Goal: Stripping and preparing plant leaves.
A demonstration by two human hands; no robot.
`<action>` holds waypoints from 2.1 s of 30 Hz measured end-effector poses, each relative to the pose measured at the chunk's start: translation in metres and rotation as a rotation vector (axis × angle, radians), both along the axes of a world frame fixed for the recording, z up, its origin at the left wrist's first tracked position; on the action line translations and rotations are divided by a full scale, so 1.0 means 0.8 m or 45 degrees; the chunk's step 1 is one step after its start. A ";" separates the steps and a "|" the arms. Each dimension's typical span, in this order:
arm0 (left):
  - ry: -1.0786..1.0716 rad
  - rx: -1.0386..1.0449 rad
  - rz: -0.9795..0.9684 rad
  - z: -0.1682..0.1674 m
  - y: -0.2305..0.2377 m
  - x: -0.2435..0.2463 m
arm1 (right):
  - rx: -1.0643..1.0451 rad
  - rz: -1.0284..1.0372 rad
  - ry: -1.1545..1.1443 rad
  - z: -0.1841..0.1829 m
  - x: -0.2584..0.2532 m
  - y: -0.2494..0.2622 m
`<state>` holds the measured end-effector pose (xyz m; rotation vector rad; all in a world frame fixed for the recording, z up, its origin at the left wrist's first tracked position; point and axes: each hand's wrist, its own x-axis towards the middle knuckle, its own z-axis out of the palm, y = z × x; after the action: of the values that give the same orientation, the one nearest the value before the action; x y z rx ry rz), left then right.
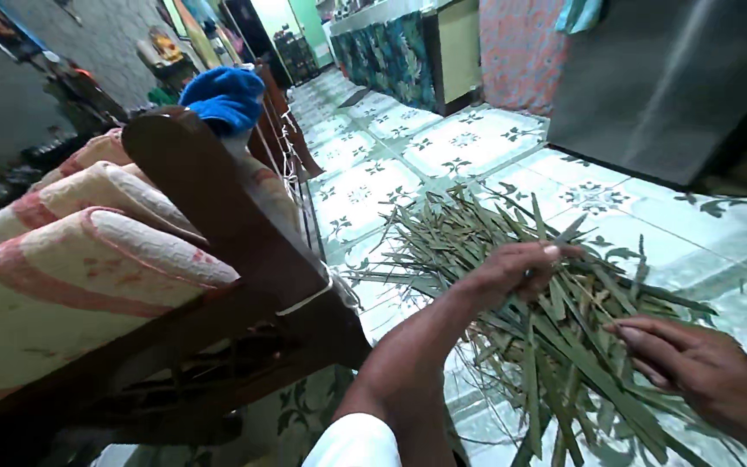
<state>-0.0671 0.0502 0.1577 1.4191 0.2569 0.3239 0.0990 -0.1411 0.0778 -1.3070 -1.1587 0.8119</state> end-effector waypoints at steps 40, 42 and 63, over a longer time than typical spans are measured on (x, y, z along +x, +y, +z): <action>0.204 0.086 -0.235 0.003 -0.053 -0.006 | 0.046 0.004 0.044 0.001 -0.011 -0.009; 0.042 0.032 -0.119 0.010 -0.035 -0.009 | 0.026 0.016 0.013 0.005 -0.013 -0.010; 0.019 0.039 -0.047 0.019 -0.031 -0.017 | -0.004 0.011 -0.040 0.004 -0.009 -0.006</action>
<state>-0.0808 0.0257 0.1731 1.4555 0.2384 0.2881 0.0918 -0.1461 0.0809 -1.3223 -1.1893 0.8018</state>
